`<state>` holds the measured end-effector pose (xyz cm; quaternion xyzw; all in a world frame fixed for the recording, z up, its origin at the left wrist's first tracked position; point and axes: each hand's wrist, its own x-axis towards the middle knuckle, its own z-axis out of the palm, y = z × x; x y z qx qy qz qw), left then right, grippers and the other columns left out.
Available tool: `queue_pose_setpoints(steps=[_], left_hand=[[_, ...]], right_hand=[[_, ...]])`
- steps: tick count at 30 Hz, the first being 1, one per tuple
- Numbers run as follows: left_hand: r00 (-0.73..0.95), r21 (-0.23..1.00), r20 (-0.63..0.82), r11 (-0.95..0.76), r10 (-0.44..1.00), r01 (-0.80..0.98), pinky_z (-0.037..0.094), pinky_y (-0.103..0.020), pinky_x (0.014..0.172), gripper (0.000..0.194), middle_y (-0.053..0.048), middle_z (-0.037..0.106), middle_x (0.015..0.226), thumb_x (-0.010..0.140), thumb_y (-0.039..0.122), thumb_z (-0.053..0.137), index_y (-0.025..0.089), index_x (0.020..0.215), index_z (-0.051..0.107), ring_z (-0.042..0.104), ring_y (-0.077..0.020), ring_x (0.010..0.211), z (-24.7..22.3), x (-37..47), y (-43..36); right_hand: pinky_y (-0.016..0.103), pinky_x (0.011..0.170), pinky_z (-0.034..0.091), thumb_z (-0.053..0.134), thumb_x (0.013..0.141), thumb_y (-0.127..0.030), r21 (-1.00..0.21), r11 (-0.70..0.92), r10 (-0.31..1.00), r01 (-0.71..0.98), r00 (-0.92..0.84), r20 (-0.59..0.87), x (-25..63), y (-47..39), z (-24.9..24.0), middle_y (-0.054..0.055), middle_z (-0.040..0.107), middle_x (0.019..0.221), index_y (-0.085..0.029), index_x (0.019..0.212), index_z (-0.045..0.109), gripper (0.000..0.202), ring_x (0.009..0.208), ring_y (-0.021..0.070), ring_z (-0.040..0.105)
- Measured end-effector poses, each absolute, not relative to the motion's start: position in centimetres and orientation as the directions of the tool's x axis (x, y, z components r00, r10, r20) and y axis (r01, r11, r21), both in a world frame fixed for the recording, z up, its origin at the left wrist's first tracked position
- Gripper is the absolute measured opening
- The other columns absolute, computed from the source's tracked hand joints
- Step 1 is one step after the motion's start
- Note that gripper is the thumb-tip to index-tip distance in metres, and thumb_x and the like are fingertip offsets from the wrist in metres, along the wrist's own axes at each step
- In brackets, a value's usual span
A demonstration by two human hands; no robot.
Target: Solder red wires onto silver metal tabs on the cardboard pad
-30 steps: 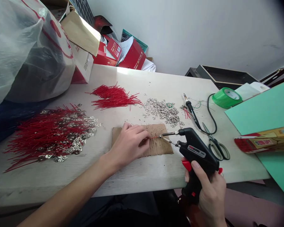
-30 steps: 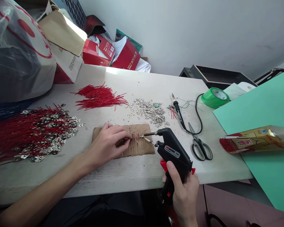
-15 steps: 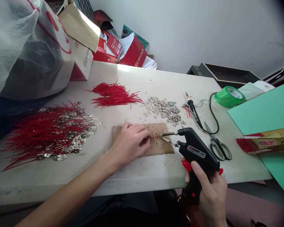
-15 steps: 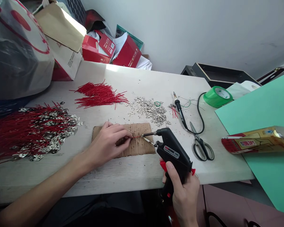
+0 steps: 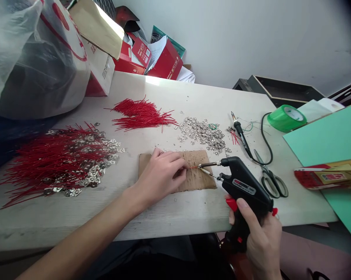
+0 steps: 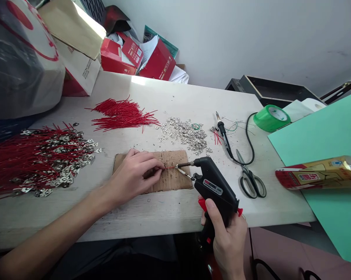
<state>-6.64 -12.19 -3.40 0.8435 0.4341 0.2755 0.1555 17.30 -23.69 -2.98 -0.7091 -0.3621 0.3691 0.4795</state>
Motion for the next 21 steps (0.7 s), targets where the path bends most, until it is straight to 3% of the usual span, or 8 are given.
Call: queue_pose_setpoints(steps=[4, 21], left_hand=[[0.473, 0.502, 0.323, -0.572, 0.820, 0.648, 0.030, -0.037, 0.081, 0.017, 0.000, 0.073, 0.089, 0.099, 0.015, 0.059, 0.019, 0.093, 0.074, 0.066, -0.0175, 0.085, -3.43, -6.62, -12.20], [0.470, 0.504, 0.337, -0.578, 0.816, 0.641, 0.032, -0.038, 0.081, 0.016, 0.001, 0.072, 0.088, 0.099, 0.015, 0.060, 0.019, 0.095, 0.075, 0.065, -0.0170, 0.084, -3.38, -6.61, -12.18]], right_hand=[[0.026, 0.042, 0.040, 0.073, 0.093, -0.059, -0.947, -0.258, 0.882, 0.192, 0.447, -0.149, 17.29, -23.64, -2.89, 0.001, 0.060, 0.059, -0.014, 0.094, 0.077, 0.045, 0.049, 0.0130, 0.052], [0.028, 0.048, 0.045, 0.073, 0.094, -0.058, -0.943, -0.251, 0.894, 0.220, 0.427, -0.138, 17.81, -23.79, -3.24, 0.004, 0.062, 0.060, -0.017, 0.076, 0.071, 0.045, 0.054, 0.0165, 0.057]])
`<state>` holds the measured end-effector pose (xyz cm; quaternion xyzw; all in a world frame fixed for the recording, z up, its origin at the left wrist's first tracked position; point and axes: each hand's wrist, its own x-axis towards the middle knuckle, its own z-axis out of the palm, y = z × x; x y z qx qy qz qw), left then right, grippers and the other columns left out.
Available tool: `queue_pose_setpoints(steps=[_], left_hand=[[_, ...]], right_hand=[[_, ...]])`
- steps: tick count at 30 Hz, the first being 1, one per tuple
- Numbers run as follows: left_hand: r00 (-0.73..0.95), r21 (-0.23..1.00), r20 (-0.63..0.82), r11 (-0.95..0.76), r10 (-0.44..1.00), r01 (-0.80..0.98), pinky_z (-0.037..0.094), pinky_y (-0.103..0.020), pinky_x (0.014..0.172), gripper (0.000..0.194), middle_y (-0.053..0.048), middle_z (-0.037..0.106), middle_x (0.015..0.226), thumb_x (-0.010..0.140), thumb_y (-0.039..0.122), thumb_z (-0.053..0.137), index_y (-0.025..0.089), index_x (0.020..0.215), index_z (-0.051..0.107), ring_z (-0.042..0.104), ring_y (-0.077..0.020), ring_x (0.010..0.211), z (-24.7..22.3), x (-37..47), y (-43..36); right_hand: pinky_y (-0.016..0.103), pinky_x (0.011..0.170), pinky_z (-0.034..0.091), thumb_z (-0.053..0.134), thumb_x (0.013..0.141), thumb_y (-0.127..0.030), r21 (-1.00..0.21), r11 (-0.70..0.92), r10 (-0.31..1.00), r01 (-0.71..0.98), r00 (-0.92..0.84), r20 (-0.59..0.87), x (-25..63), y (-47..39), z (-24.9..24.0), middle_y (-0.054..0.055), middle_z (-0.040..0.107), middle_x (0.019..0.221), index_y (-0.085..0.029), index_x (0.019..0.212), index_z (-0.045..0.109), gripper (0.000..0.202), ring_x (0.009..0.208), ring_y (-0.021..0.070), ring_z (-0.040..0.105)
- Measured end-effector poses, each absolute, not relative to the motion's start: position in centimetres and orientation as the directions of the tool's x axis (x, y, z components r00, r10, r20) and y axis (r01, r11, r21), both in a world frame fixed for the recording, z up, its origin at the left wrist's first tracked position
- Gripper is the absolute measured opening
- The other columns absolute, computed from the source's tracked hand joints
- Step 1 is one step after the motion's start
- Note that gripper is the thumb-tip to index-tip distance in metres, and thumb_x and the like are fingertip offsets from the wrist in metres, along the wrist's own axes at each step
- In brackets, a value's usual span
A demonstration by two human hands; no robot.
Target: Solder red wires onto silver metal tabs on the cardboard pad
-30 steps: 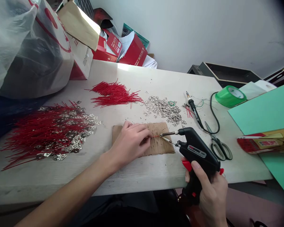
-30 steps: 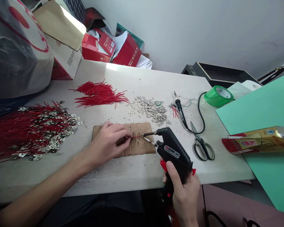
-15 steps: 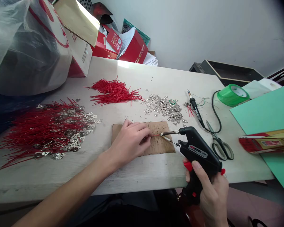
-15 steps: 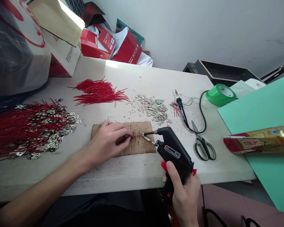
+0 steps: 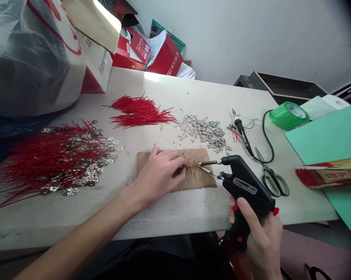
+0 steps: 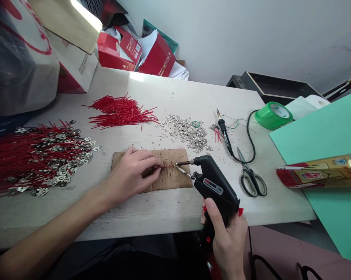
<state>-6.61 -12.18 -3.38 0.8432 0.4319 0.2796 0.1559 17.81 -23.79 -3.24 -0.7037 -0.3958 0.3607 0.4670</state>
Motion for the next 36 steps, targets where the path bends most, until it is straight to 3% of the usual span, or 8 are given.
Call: queue_pose_setpoints(steps=[4, 10, 23, 36], left_hand=[[0.470, 0.505, 0.332, -0.575, 0.818, 0.643, 0.032, -0.038, 0.081, 0.015, 0.001, 0.072, 0.089, 0.099, 0.016, 0.060, 0.019, 0.094, 0.074, 0.065, -0.0168, 0.084, -3.33, -6.65, -12.09], [0.475, 0.509, 0.313, -0.567, 0.823, 0.647, 0.031, -0.038, 0.081, 0.016, 0.001, 0.073, 0.090, 0.099, 0.015, 0.060, 0.020, 0.095, 0.074, 0.066, -0.0167, 0.085, -3.21, -6.65, -12.12], [0.470, 0.515, 0.316, -0.565, 0.824, 0.645, 0.031, -0.038, 0.082, 0.016, 0.001, 0.073, 0.090, 0.099, 0.015, 0.059, 0.019, 0.094, 0.074, 0.066, -0.0168, 0.086, -3.20, -6.65, -12.16], [0.463, 0.513, 0.319, -0.561, 0.827, 0.650, 0.032, -0.038, 0.081, 0.015, 0.000, 0.076, 0.094, 0.099, 0.015, 0.060, 0.020, 0.095, 0.074, 0.066, -0.0169, 0.085, -3.13, -6.66, -12.21]], right_hand=[[0.028, 0.047, 0.044, 0.073, 0.094, -0.058, -0.943, -0.257, 0.886, 0.212, 0.441, -0.142, 17.64, -23.76, -3.15, 0.004, 0.062, 0.060, -0.017, 0.077, 0.072, 0.044, 0.055, 0.0162, 0.057], [0.028, 0.043, 0.043, 0.075, 0.092, -0.058, -0.944, -0.269, 0.881, 0.190, 0.443, -0.162, 17.55, -23.82, -3.00, 0.004, 0.062, 0.060, -0.012, 0.096, 0.079, 0.046, 0.053, 0.0169, 0.056], [0.027, 0.042, 0.043, 0.078, 0.091, -0.050, -0.974, -0.198, 0.884, 0.109, 0.449, -0.129, 17.96, -23.70, -3.48, 0.005, 0.066, 0.066, -0.013, 0.096, 0.078, 0.038, 0.052, 0.0159, 0.057], [0.030, 0.048, 0.046, 0.077, 0.093, -0.050, -0.969, -0.185, 0.890, 0.166, 0.445, -0.093, 18.14, -23.77, -3.80, 0.005, 0.065, 0.063, -0.012, 0.093, 0.078, 0.037, 0.054, 0.0184, 0.060]])
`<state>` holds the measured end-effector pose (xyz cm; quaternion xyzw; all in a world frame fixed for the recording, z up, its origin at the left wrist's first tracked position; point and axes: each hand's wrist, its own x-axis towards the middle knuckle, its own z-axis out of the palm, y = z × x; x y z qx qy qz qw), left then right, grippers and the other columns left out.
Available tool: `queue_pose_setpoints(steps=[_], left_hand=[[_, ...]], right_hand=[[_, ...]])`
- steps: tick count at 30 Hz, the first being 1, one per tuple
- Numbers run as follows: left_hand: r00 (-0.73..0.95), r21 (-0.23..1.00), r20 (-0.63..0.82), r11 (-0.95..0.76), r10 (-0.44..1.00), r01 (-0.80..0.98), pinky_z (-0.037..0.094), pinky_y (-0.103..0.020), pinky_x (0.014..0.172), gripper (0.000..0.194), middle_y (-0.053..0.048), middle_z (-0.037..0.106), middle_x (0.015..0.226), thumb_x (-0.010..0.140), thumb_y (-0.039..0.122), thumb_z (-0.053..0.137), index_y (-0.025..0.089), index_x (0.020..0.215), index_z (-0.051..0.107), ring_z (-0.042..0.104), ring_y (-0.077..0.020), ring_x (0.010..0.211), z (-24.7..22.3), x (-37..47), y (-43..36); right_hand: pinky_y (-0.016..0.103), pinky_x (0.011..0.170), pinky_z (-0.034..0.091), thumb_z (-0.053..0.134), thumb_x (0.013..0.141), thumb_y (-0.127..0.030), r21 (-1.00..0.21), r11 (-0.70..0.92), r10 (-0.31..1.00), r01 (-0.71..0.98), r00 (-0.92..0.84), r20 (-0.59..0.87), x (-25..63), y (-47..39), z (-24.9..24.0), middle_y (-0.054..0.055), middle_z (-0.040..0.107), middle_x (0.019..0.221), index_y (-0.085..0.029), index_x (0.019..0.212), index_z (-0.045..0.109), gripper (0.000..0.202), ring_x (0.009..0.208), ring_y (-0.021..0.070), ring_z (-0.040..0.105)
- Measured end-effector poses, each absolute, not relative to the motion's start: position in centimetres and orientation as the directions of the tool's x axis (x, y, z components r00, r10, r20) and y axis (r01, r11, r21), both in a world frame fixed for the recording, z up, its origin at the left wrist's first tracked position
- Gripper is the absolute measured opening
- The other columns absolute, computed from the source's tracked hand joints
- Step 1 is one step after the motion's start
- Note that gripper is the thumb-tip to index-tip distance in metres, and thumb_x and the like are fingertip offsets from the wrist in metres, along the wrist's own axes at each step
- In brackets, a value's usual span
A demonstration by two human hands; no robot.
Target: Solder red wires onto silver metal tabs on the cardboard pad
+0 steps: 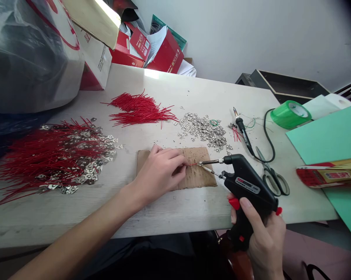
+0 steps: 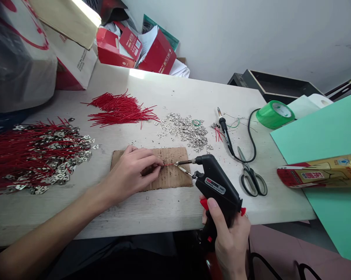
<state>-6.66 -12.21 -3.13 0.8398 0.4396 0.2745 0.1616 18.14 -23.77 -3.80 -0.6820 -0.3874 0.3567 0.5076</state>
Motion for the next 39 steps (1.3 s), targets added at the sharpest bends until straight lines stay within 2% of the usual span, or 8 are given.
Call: queue_pose_setpoints(steps=[12, 16, 22, 29, 34, 39], left_hand=[[0.465, 0.507, 0.343, -0.578, 0.816, 0.639, 0.032, -0.038, 0.081, 0.015, 0.000, 0.076, 0.094, 0.099, 0.015, 0.061, 0.020, 0.095, 0.074, 0.066, -0.0166, 0.085, -3.1, -6.6, -12.3], [0.468, 0.521, 0.319, -0.565, 0.824, 0.640, 0.033, -0.038, 0.082, 0.016, -0.001, 0.077, 0.094, 0.100, 0.016, 0.059, 0.020, 0.094, 0.074, 0.068, -0.0171, 0.086, -2.9, -6.6, -12.3], [0.466, 0.515, 0.322, -0.566, 0.824, 0.644, 0.033, -0.038, 0.082, 0.017, -0.001, 0.077, 0.094, 0.099, 0.016, 0.059, 0.020, 0.094, 0.074, 0.068, -0.0172, 0.086, -2.8, -6.6, -12.3], [0.469, 0.511, 0.342, -0.580, 0.814, 0.634, 0.033, -0.038, 0.082, 0.017, 0.000, 0.076, 0.092, 0.100, 0.016, 0.059, 0.020, 0.094, 0.074, 0.067, -0.0162, 0.084, -2.9, -6.6, -12.3], [0.471, 0.509, 0.333, -0.576, 0.817, 0.640, 0.033, -0.038, 0.082, 0.017, -0.001, 0.076, 0.093, 0.100, 0.016, 0.058, 0.019, 0.094, 0.074, 0.068, -0.0166, 0.085, -3.1, -6.5, -12.3], [0.475, 0.511, 0.337, -0.581, 0.813, 0.633, 0.033, -0.038, 0.083, 0.017, 0.000, 0.076, 0.093, 0.099, 0.016, 0.059, 0.019, 0.095, 0.075, 0.068, -0.0166, 0.086, -3.2, -6.5, -12.3]], right_hand=[[0.030, 0.046, 0.045, 0.077, 0.092, -0.050, -0.966, -0.186, 0.885, 0.180, 0.459, -0.085, 18.1, -23.8, -3.6, 0.004, 0.065, 0.064, -0.013, 0.096, 0.079, 0.037, 0.054, 0.0184, 0.060], [0.030, 0.044, 0.043, 0.075, 0.094, -0.050, -0.961, -0.217, 0.885, 0.168, 0.450, -0.121, 17.7, -23.7, -3.0, 0.004, 0.064, 0.062, -0.013, 0.100, 0.080, 0.038, 0.051, 0.0179, 0.057], [0.029, 0.043, 0.042, 0.073, 0.095, -0.051, -0.956, -0.204, 0.890, 0.211, 0.447, -0.091, 17.4, -23.5, -2.6, 0.004, 0.061, 0.059, -0.013, 0.096, 0.080, 0.038, 0.049, 0.0166, 0.053], [0.029, 0.043, 0.043, 0.076, 0.093, -0.049, -0.968, -0.181, 0.887, 0.174, 0.455, -0.084, 17.8, -23.6, -3.3, 0.004, 0.063, 0.062, -0.013, 0.097, 0.081, 0.036, 0.050, 0.0167, 0.057], [0.029, 0.043, 0.044, 0.078, 0.091, -0.049, -0.972, -0.175, 0.878, 0.154, 0.471, -0.084, 18.0, -23.8, -3.7, 0.001, 0.058, 0.059, -0.014, 0.098, 0.080, 0.036, 0.051, 0.0176, 0.059], [0.029, 0.042, 0.043, 0.076, 0.092, -0.051, -0.958, -0.232, 0.877, 0.170, 0.462, -0.131, 17.7, -23.7, -3.0, 0.003, 0.061, 0.061, -0.013, 0.095, 0.078, 0.038, 0.049, 0.0167, 0.058]])
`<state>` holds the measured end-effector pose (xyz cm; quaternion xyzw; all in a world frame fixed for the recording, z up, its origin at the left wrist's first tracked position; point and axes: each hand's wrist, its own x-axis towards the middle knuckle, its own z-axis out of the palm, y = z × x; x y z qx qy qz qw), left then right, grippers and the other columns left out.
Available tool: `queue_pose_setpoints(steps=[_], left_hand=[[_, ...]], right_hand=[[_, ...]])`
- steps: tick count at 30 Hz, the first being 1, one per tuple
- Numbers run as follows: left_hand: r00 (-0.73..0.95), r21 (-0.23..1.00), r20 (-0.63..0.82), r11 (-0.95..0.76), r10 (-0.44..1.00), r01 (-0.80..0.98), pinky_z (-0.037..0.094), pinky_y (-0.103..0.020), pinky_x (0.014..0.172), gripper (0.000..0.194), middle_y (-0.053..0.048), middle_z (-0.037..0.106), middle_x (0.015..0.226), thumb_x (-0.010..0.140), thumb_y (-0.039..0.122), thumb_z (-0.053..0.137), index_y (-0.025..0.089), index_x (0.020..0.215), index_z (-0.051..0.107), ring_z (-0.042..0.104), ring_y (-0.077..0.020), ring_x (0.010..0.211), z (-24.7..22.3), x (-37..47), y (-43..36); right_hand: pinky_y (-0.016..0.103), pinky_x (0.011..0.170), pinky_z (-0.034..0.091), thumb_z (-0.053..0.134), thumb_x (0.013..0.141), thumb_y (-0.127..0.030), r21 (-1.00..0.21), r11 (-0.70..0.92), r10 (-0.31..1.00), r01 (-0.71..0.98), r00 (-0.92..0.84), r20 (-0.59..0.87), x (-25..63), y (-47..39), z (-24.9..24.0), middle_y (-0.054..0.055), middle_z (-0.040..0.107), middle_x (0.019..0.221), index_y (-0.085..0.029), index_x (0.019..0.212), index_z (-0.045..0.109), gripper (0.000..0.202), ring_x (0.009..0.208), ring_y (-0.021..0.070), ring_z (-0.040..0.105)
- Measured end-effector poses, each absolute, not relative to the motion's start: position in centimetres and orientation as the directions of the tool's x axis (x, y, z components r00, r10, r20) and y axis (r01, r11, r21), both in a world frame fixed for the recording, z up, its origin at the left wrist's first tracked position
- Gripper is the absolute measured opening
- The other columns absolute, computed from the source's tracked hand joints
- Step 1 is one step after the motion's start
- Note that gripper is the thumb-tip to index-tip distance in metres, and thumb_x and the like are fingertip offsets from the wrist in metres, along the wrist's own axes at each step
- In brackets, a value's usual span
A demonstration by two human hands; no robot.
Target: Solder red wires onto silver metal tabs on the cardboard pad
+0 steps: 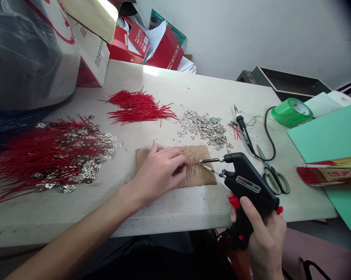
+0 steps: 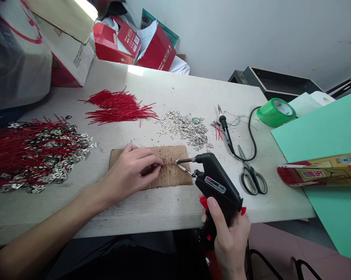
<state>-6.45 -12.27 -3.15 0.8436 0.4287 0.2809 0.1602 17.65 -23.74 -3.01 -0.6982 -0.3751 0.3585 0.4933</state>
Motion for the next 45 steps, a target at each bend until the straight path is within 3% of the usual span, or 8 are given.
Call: queue_pose_setpoints(steps=[4, 19, 32, 45], left_hand=[[0.469, 0.513, 0.344, -0.581, 0.814, 0.632, 0.032, -0.038, 0.082, 0.016, 0.000, 0.076, 0.093, 0.100, 0.016, 0.059, 0.019, 0.094, 0.074, 0.068, -0.0163, 0.085, -3.2, -6.4, -12.3], [0.466, 0.498, 0.356, -0.586, 0.810, 0.639, 0.032, -0.038, 0.082, 0.016, 0.001, 0.076, 0.093, 0.100, 0.016, 0.060, 0.018, 0.093, 0.074, 0.068, -0.0158, 0.085, -3.3, -6.4, -12.3], [0.467, 0.507, 0.342, -0.578, 0.816, 0.639, 0.032, -0.038, 0.082, 0.016, 0.000, 0.076, 0.093, 0.100, 0.017, 0.061, 0.018, 0.094, 0.076, 0.068, -0.0156, 0.084, -3.2, -6.4, -12.3], [0.470, 0.508, 0.330, -0.574, 0.819, 0.642, 0.032, -0.038, 0.082, 0.017, -0.001, 0.076, 0.093, 0.100, 0.016, 0.059, 0.019, 0.094, 0.075, 0.068, -0.0162, 0.085, -3.2, -6.4, -12.3]], right_hand=[[0.028, 0.041, 0.042, 0.076, 0.092, -0.052, -0.955, -0.249, 0.875, 0.164, 0.462, -0.148, 17.5, -23.7, -2.7, 0.003, 0.062, 0.060, -0.013, 0.094, 0.077, 0.039, 0.044, 0.0143, 0.052], [0.028, 0.036, 0.043, 0.077, 0.091, -0.053, -0.961, -0.197, 0.884, 0.194, 0.459, -0.089, 17.8, -23.7, -3.5, 0.003, 0.062, 0.058, -0.013, 0.092, 0.078, 0.040, 0.043, 0.0159, 0.055], [0.028, 0.045, 0.047, 0.075, 0.094, -0.048, -0.966, -0.142, 0.894, 0.218, 0.447, -0.030, 17.9, -23.8, -3.6, 0.003, 0.063, 0.060, -0.015, 0.087, 0.077, 0.034, 0.049, 0.0155, 0.058], [0.031, 0.048, 0.047, 0.076, 0.093, -0.051, -0.948, -0.205, 0.879, 0.245, 0.471, -0.069, 17.7, -23.6, -3.3, 0.005, 0.066, 0.062, -0.014, 0.085, 0.078, 0.037, 0.053, 0.0181, 0.061]])
